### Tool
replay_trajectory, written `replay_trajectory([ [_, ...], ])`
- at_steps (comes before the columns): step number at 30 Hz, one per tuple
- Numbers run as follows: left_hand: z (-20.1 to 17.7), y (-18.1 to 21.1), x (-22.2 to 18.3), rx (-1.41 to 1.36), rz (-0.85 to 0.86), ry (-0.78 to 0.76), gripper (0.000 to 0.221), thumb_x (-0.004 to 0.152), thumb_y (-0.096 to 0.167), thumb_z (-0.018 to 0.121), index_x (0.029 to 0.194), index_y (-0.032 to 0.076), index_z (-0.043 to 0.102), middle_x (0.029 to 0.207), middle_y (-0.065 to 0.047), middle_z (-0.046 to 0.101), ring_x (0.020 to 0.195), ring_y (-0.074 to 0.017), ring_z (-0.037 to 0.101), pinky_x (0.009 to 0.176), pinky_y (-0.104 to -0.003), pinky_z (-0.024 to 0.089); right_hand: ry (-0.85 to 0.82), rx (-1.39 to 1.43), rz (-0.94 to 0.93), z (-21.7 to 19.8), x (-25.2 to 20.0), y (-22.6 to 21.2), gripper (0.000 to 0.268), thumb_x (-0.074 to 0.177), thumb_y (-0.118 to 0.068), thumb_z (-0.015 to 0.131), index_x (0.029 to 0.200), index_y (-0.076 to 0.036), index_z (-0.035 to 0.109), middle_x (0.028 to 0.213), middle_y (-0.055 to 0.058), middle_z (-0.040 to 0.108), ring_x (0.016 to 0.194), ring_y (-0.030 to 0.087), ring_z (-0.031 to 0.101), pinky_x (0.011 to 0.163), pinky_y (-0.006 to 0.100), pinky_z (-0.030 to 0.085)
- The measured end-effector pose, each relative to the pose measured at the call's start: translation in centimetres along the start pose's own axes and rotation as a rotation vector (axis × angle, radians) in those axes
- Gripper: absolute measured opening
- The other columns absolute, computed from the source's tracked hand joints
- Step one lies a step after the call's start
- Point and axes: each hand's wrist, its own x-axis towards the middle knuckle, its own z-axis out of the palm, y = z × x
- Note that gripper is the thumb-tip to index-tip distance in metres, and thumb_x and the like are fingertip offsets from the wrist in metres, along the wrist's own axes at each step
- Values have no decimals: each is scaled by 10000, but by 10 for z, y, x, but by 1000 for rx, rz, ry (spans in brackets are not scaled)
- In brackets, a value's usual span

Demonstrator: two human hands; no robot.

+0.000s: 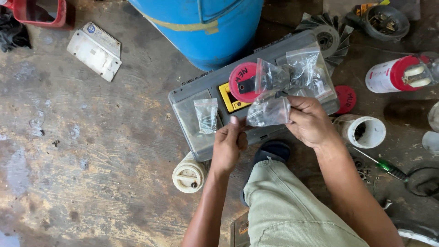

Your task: The person sits on the workshop floor with a motorcycle wheel rim on their lap. They use a wrench to loosen bolts on the rim, handle small hardware from plastic bags and cups, and fit bolts and parts into the rim holes while turning the rim to reach different sides.

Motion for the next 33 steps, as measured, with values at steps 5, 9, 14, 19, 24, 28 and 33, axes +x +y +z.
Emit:
replay_trajectory([
  [5, 3, 4, -5, 207, 145, -79, 211, 977, 100, 715, 1123, -47, 754, 511, -68, 544, 475, -60, 456, 438, -209, 343, -30, -16, 31, -16, -5, 4, 234, 950, 54, 580, 1133, 7, 720, 612, -35, 552, 422, 9, 281, 371, 214, 181],
  [9, 6, 4, -8, 263, 186, -38, 241, 903, 97, 808, 1119, -7, 777, 717, -70, 713, 659, -47, 551, 543, -204, 462, 43, -177, -128, -32, -9, 20, 212, 918, 150, 556, 1029, 53, 709, 737, 107, 602, 639, 61, 531, 571, 235, 548],
  [14, 8, 5, -11, 262, 200, -51, 239, 905, 100, 809, 1118, -4, 778, 773, -64, 739, 749, -47, 558, 614, -207, 495, -43, -240, 33, -21, -10, -5, 295, 940, 62, 583, 1147, -62, 753, 594, -94, 497, 497, -8, 262, 430, 206, 149],
  [19, 11, 6, -12, 230, 226, -58, 222, 898, 71, 808, 1090, -33, 771, 767, -70, 702, 753, -70, 577, 621, -226, 514, -69, -363, 7, -9, -11, -19, 270, 928, 9, 629, 1148, -64, 769, 688, -89, 538, 595, 15, 290, 532, 186, 204],
  [24, 11, 4, -13, 247, 247, -67, 234, 888, 53, 815, 1095, -42, 764, 798, -88, 703, 792, -86, 589, 657, -254, 544, -70, -293, -94, -23, -11, -3, 231, 907, 68, 666, 1081, -43, 770, 886, 66, 716, 800, 98, 520, 715, 299, 428],
  [28, 15, 8, -15, 336, 308, -54, 221, 898, 52, 805, 1099, -25, 754, 797, -120, 704, 641, -64, 518, 533, -246, 472, -72, -340, -191, -48, -8, 24, 152, 925, 66, 673, 1038, 28, 767, 1040, 184, 749, 1065, 216, 642, 968, 466, 555],
  [33, 15, 3, -15, 339, 325, -75, 221, 879, 66, 819, 1080, 4, 751, 814, -111, 711, 630, -55, 516, 528, -240, 472, -153, -378, -208, -18, -9, -10, 142, 926, 64, 665, 983, 8, 783, 937, 150, 715, 912, 198, 639, 911, 416, 545],
])
